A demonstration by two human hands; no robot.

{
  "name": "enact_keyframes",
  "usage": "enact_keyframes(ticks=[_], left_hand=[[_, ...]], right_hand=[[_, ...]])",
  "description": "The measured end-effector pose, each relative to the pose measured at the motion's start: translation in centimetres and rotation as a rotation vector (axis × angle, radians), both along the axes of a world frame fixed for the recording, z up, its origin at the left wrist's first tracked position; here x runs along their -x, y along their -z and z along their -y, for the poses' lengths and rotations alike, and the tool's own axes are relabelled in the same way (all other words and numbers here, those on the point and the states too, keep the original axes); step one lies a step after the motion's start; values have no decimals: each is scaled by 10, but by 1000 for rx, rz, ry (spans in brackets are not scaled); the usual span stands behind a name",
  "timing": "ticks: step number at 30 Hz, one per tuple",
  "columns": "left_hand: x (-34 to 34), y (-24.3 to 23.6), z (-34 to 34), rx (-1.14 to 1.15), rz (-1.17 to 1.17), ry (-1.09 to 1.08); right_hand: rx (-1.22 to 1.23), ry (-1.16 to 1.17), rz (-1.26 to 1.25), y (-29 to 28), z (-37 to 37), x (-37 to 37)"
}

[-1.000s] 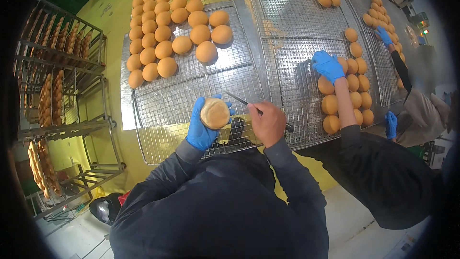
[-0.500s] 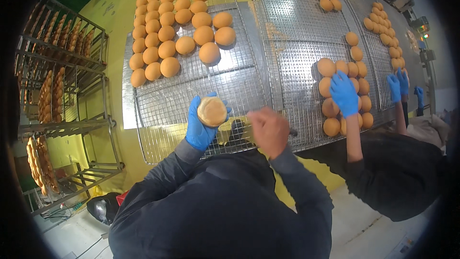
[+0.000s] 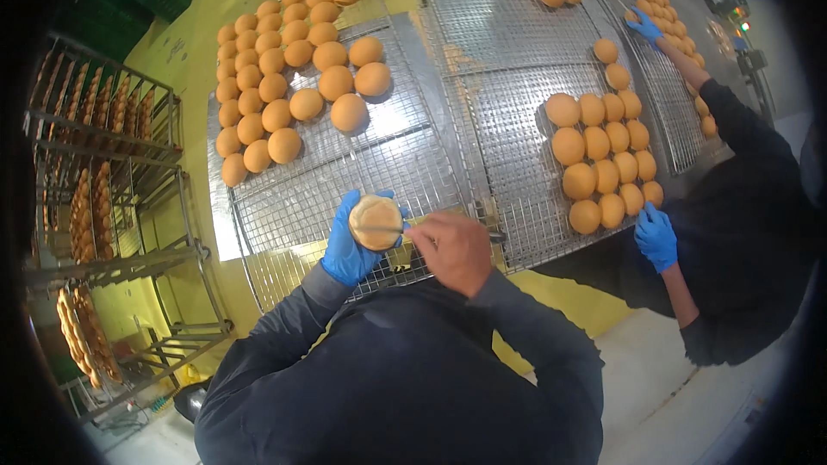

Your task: The person uses a tool to score the surface of round dough pieces on a wire rack before transferring the racks and moving dough between workstations.

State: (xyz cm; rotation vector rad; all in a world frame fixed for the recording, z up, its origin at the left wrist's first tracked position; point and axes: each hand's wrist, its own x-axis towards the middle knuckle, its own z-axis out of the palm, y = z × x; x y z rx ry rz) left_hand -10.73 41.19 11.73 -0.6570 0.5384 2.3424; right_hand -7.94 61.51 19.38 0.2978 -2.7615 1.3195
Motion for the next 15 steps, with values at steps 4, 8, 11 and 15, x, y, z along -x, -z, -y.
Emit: enact_keyframes(ticks=[4, 8, 11, 15], left_hand=[[2, -4, -9, 554, -371, 103], [-8, 9, -22, 764, -861, 386], [2, 15, -29, 709, -1096, 607], [117, 15, -7, 1638, -1521, 456]], right_hand=[[316, 307, 326, 78, -19, -9], [458, 416, 374, 89, 13, -29], [647, 615, 432, 108, -22, -28], [550, 1038, 269, 134, -107, -53]])
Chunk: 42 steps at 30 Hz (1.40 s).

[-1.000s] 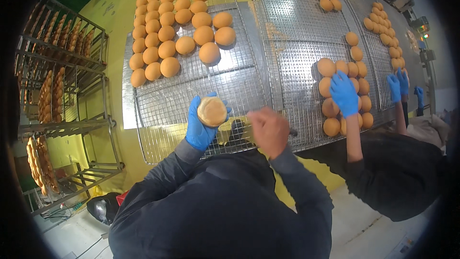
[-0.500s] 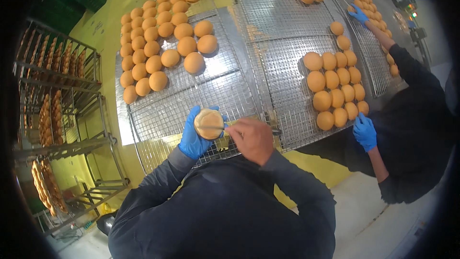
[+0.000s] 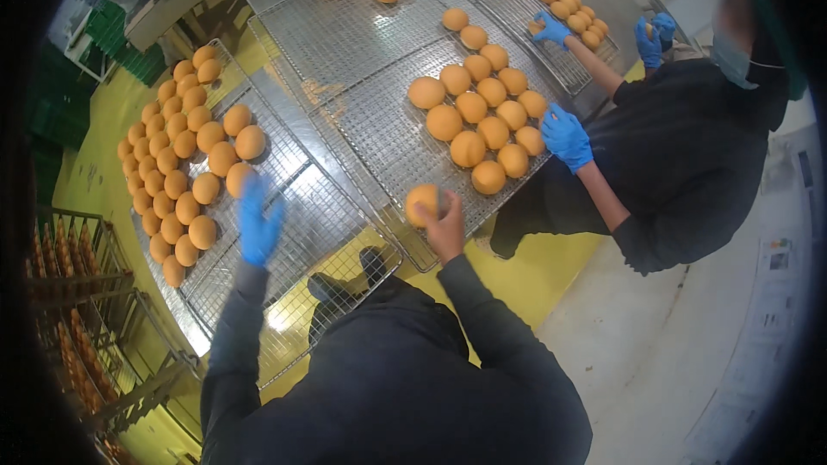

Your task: The person uses a tool to score the surface of round dough pieces on a wire rack before transferring the racks and moving dough between workstations.

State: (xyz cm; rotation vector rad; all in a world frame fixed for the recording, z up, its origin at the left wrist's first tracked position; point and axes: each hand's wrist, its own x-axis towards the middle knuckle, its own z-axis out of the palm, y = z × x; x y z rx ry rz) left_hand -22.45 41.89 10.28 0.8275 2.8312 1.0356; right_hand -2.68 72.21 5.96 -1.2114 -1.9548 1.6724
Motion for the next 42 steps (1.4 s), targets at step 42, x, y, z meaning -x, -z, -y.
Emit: enact_keyframes(ticks=[42], left_hand=[[-134, -42, 18, -1668, 1207, -499]], right_hand=[[-605, -942, -148, -128, 123, 76]])
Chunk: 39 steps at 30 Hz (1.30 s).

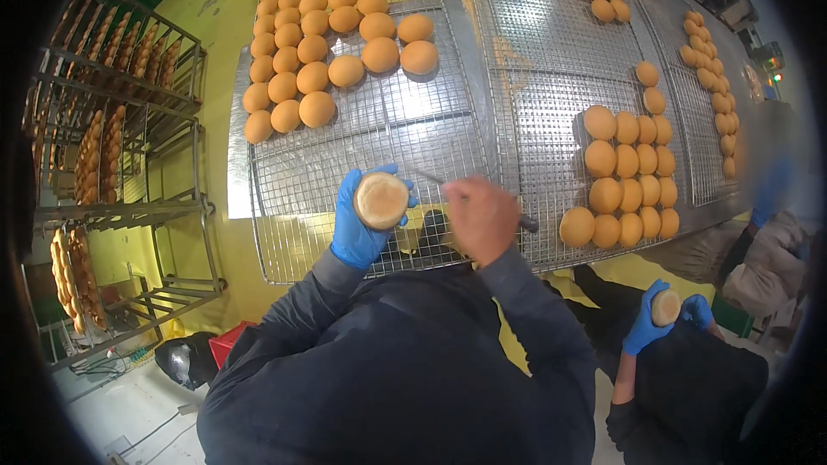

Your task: The person uses a tool to score the surface of round dough pieces on a wire rack before transferring the racks and moving dough between workstations.

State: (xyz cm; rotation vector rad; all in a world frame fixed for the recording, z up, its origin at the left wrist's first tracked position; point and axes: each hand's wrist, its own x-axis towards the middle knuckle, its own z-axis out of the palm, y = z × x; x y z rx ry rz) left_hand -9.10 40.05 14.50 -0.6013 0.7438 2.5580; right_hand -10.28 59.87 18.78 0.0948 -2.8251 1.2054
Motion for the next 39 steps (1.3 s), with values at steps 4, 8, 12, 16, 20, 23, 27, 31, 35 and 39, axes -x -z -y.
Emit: enact_keyframes(ticks=[4, 8, 12, 16, 20, 23, 27, 31, 35, 39], left_hand=[[3, 2, 2, 90, -26, 3], [2, 7, 2, 27, -11, 37], [4, 12, -1, -23, -33, 102], [3, 10, -2, 76, 27, 200], [2, 19, -9, 226, -33, 213], [3, 40, -15, 545, -225, 251], [-6, 44, -20, 805, -605, 545], [35, 31, -13, 1078, -832, 662], [140, 68, 86, 2031, -855, 86], [161, 86, 146, 2325, -740, 202]], right_hand=[[32, -193, -6, -30, 5, -26], [-56, -21, 129, -8, -27, -6], [35, -232, -41, -22, -8, -24], [23, -45, 33, 1, -25, -14], [41, -76, 212, 22, -19, -17], [360, 91, 258, 60, -12, -31], [352, 131, 310, 55, -2, -35], [329, 362, 348, 79, -69, -10], [-47, 510, 179, 72, -167, 16], [-91, 430, 345, 85, -217, 26]])
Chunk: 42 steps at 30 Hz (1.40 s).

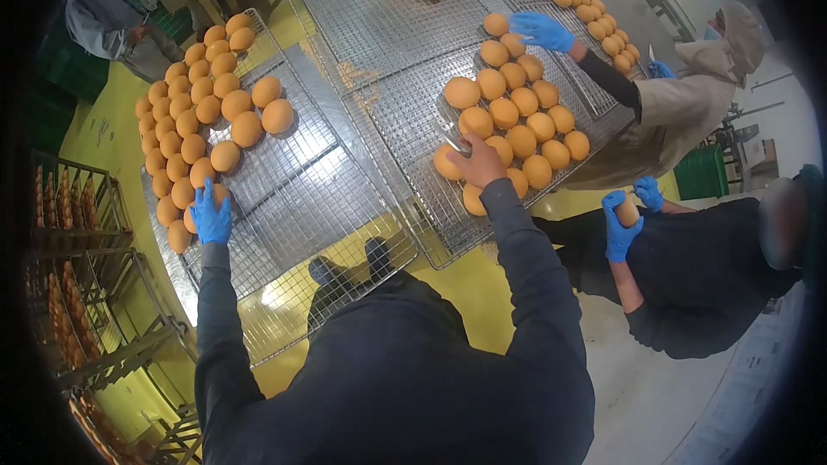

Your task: The person uses a tool to score the surface of round dough pieces on a wire rack before transferring the racks and moving dough between workstations.

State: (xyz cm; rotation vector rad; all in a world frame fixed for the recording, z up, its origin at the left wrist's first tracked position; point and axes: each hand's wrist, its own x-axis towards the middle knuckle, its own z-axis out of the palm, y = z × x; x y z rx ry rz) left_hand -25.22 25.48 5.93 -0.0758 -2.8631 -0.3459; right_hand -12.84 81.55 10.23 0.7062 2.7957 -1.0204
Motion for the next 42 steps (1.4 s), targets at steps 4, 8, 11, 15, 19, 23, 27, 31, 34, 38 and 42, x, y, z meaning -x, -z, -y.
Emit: enact_keyframes(ticks=[4, 8, 11, 15, 19, 23, 27, 31, 34, 38, 42], left_hand=[[-32, 2, -33, -129, 165, 93], [-77, 8, -60, -277, 79, 140], [-101, 1, -79, -1088, 299, 64], [-121, -48, -124, -2111, 778, -7], [-137, -80, -147, -2330, 841, -14], [-149, -81, -160, -2287, 788, -96], [-151, -83, -155, -2290, 752, -157], [-151, -89, -154, -2324, 777, -125], [-150, -86, -151, -2309, 766, -123], [-152, -83, -149, -2276, 766, -105], [-158, -75, -150, -2316, 836, -175]], right_hand=[[-173, -102, -142, -6, -2, -15], [-274, -178, -169, -11, 11, -22], [-132, -94, -233, -31, 22, -21], [78, -69, -357, -26, 73, -19], [245, -232, -396, -63, 160, -27], [243, -469, -407, -94, 221, -45], [58, -407, -297, -99, 208, -26], [172, -540, -409, -112, 216, -37], [136, -538, -397, -119, 211, -46], [61, -508, -299, -117, 199, -36], [117, -572, -344, -122, 204, -44]])
